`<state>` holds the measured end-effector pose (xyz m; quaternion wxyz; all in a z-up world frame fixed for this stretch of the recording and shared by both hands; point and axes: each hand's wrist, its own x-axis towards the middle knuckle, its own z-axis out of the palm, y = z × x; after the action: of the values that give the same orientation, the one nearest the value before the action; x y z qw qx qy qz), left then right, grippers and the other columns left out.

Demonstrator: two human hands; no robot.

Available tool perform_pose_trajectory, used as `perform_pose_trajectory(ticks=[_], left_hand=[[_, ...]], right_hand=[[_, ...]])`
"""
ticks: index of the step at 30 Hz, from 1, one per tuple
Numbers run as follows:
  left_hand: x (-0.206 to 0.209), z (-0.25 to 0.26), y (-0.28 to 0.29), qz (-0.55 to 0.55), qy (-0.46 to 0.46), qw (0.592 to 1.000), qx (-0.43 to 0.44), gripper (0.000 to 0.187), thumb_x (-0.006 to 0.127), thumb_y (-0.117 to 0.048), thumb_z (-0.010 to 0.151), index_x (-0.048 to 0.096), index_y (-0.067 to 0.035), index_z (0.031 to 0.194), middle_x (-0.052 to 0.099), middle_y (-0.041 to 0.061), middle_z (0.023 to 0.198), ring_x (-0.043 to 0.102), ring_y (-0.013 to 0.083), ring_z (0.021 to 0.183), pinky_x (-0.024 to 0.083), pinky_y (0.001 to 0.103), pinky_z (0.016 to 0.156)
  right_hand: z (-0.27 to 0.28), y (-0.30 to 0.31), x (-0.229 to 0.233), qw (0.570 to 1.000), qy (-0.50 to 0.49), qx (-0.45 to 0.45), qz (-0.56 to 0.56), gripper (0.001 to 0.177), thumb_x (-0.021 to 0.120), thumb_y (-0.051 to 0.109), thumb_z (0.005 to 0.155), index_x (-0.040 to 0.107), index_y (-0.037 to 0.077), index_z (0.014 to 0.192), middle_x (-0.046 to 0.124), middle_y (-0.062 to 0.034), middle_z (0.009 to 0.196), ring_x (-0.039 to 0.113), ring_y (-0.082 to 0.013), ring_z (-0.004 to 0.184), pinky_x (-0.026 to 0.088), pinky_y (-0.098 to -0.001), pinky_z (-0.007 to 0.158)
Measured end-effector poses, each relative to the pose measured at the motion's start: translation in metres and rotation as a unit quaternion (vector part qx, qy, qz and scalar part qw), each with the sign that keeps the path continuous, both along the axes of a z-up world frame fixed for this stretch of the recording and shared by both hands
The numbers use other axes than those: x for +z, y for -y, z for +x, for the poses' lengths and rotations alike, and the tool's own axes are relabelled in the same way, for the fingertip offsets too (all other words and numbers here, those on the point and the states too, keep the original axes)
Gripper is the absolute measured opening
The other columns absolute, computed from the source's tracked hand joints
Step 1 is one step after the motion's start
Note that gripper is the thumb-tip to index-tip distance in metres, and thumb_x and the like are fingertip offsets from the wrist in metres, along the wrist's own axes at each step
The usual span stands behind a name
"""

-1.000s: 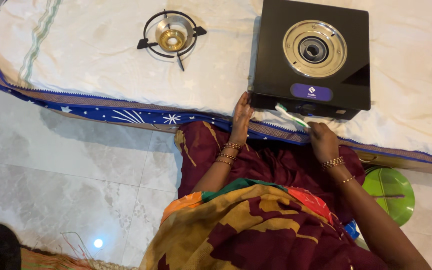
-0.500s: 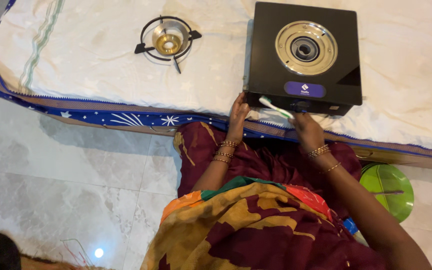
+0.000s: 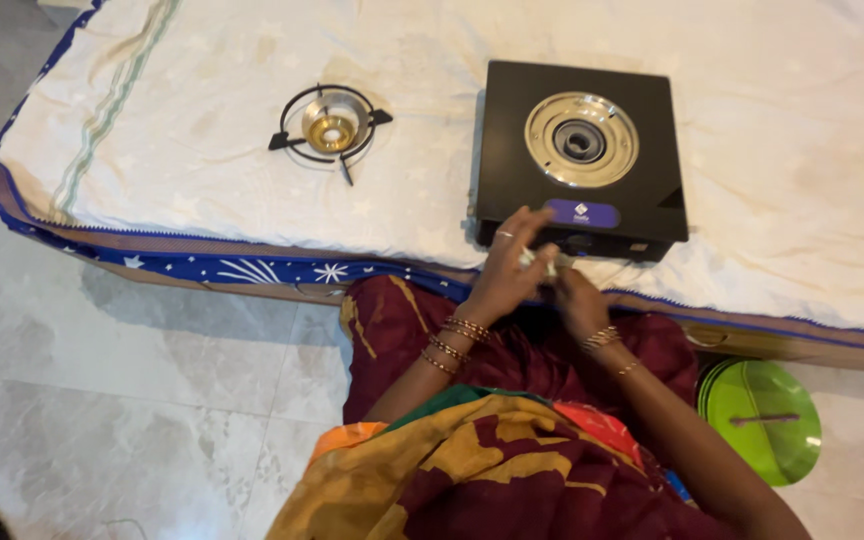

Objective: The person cleans a portable gas stove using a toothbrush. They scrub the underside and sides of the stove, then flip it over to clean the top surface and burner area.

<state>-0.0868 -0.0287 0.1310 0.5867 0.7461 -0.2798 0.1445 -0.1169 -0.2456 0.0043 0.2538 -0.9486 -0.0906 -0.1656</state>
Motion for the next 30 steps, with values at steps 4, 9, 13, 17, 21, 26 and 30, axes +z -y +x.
perform_pose_trajectory(ticks=[4,9,13,17,21,26,30], left_hand=[[0.054,-0.001,-0.007,0.237,0.066,0.957,-0.154,0.059,0.065,-0.032,0.093,0.052,-0.014,0.148,0.061,0.014,0.140,0.055,0.0349,0.133,0.043,0.045,0.112],[0.030,-0.018,-0.055,0.581,-0.084,0.706,-0.396,0.054,0.077,-0.038,0.081,0.065,-0.011,0.127,0.070,0.014,0.121,0.066,0.0342,0.112,0.054,0.045,0.093],[-0.024,-0.059,-0.110,0.463,-0.404,0.515,-0.598,0.030,0.072,-0.023,0.089,0.074,-0.003,0.112,0.077,0.004,0.104,0.069,0.0177,0.093,0.059,0.035,0.085],[-0.034,-0.060,-0.114,0.228,-0.384,0.616,-0.649,0.031,0.065,-0.016,0.100,0.072,0.009,0.117,0.076,0.006,0.103,0.064,0.0139,0.093,0.056,0.032,0.085],[-0.027,-0.088,-0.095,0.037,-0.304,0.735,-0.605,0.038,0.061,-0.022,0.107,0.062,0.007,0.132,0.069,0.007,0.120,0.061,0.0144,0.111,0.052,0.030,0.098],[-0.010,-0.150,-0.103,0.015,-0.327,0.766,-0.553,0.038,0.061,-0.025,0.105,0.065,0.005,0.128,0.070,0.008,0.116,0.062,0.0162,0.108,0.052,0.032,0.096],[0.007,-0.183,-0.105,0.020,-0.339,0.758,-0.557,0.038,0.062,-0.028,0.103,0.066,0.003,0.125,0.071,0.009,0.113,0.063,0.0177,0.105,0.053,0.033,0.093]], right_hand=[[0.014,-0.012,0.013,0.998,-0.034,0.044,0.037,0.025,0.060,0.014,0.091,0.065,0.008,0.115,0.071,-0.0176,0.102,0.069,-0.0381,0.089,0.054,-0.0467,0.073],[-0.002,0.027,0.015,0.994,-0.040,0.003,-0.106,0.018,0.055,0.013,0.099,0.062,0.006,0.114,0.069,-0.0192,0.106,0.067,-0.0397,0.092,0.054,-0.0481,0.077],[-0.019,0.027,0.031,0.995,-0.051,-0.048,-0.065,0.020,0.056,0.020,0.102,0.061,0.005,0.114,0.069,-0.0205,0.102,0.067,-0.0408,0.088,0.052,-0.0504,0.071],[0.001,-0.009,0.046,0.995,-0.087,-0.035,-0.032,0.021,0.056,0.021,0.101,0.061,0.008,0.116,0.069,-0.0190,0.101,0.068,-0.0400,0.082,0.052,-0.0510,0.068],[0.014,-0.041,0.046,0.997,-0.080,-0.008,-0.009,0.020,0.059,0.028,0.103,0.062,0.009,0.108,0.070,-0.0178,0.104,0.068,-0.0407,0.080,0.053,-0.0504,0.069],[-0.006,-0.012,0.036,0.992,-0.110,-0.013,-0.059,0.018,0.061,0.024,0.098,0.062,0.009,0.109,0.070,-0.0183,0.098,0.069,-0.0403,0.082,0.051,-0.0531,0.067],[-0.021,0.016,0.027,0.997,-0.054,-0.053,-0.027,0.016,0.056,0.012,0.101,0.062,0.009,0.115,0.068,-0.0192,0.103,0.067,-0.0411,0.084,0.053,-0.0508,0.070]])
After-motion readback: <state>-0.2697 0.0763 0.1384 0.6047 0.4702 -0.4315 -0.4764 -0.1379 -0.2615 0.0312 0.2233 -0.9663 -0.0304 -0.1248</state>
